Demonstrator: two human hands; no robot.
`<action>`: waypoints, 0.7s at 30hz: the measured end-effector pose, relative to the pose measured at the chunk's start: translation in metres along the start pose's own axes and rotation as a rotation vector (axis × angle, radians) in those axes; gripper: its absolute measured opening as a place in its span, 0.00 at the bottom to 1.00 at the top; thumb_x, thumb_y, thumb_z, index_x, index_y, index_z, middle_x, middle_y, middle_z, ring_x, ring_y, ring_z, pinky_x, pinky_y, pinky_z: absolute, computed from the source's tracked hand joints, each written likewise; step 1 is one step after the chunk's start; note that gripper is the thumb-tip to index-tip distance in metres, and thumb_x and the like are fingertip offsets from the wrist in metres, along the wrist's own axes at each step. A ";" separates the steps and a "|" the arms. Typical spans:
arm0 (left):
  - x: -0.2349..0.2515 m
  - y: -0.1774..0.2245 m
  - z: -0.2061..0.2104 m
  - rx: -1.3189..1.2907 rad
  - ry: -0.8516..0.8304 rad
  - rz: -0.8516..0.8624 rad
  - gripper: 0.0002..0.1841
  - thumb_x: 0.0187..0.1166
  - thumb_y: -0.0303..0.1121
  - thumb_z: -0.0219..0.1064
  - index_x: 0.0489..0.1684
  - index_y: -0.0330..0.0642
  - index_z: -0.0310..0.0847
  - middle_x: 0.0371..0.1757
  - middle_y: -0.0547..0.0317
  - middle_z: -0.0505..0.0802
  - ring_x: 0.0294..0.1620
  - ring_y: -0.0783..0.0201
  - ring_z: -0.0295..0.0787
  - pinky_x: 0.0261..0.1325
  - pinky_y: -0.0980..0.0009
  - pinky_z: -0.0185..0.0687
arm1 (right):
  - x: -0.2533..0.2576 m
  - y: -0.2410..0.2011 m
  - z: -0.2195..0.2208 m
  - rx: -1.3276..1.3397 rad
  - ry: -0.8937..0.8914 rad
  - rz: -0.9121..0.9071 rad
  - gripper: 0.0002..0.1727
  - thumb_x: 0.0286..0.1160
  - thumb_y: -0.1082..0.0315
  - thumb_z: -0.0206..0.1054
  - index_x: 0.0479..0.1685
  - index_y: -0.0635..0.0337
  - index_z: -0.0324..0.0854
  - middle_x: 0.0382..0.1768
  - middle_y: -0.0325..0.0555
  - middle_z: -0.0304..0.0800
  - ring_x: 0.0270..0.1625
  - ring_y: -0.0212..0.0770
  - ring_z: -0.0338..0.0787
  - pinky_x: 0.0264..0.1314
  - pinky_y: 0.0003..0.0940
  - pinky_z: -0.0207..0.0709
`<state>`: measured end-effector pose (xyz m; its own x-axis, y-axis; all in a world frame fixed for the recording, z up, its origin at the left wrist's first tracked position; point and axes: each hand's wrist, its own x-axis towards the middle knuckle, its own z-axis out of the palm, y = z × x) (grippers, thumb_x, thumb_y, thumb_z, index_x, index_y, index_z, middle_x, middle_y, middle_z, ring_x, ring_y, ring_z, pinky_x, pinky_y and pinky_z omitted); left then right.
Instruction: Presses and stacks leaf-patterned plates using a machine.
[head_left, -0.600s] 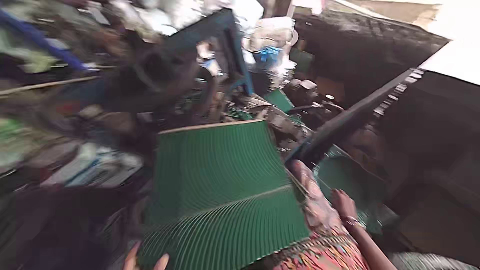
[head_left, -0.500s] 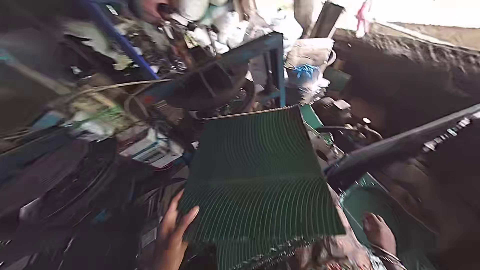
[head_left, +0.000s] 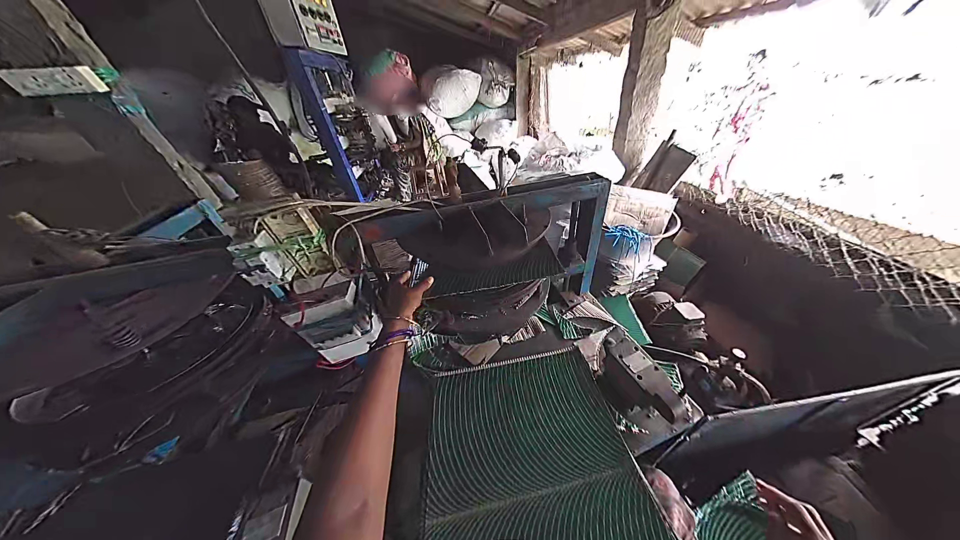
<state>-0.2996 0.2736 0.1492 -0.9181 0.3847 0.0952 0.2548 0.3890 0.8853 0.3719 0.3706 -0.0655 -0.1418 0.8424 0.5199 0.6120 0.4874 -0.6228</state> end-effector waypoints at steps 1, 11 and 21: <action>-0.003 -0.001 -0.003 -0.040 -0.008 0.000 0.40 0.73 0.43 0.79 0.83 0.35 0.69 0.73 0.28 0.81 0.66 0.38 0.82 0.66 0.44 0.77 | 0.016 -0.027 -0.007 0.072 -0.005 0.016 0.15 0.81 0.75 0.59 0.58 0.73 0.86 0.54 0.68 0.89 0.54 0.53 0.92 0.61 0.44 0.86; -0.041 0.012 -0.023 -0.280 0.002 -0.094 0.42 0.83 0.52 0.67 0.89 0.35 0.52 0.69 0.28 0.81 0.44 0.48 0.92 0.45 0.57 0.90 | 0.178 -0.139 0.055 0.020 0.010 -0.033 0.18 0.84 0.64 0.62 0.63 0.66 0.86 0.62 0.70 0.85 0.70 0.72 0.81 0.71 0.70 0.71; -0.246 -0.133 0.048 0.462 -0.229 0.448 0.31 0.80 0.58 0.60 0.74 0.48 0.82 0.79 0.50 0.81 0.80 0.44 0.73 0.80 0.41 0.64 | 0.234 -0.145 0.129 -0.334 -0.263 0.021 0.16 0.84 0.68 0.59 0.61 0.67 0.85 0.59 0.67 0.89 0.67 0.68 0.86 0.64 0.67 0.78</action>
<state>-0.0928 0.1676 -0.0138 -0.6196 0.7394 0.2633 0.7452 0.4489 0.4931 0.1496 0.5272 0.0711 -0.2943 0.9022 0.3154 0.8289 0.4052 -0.3857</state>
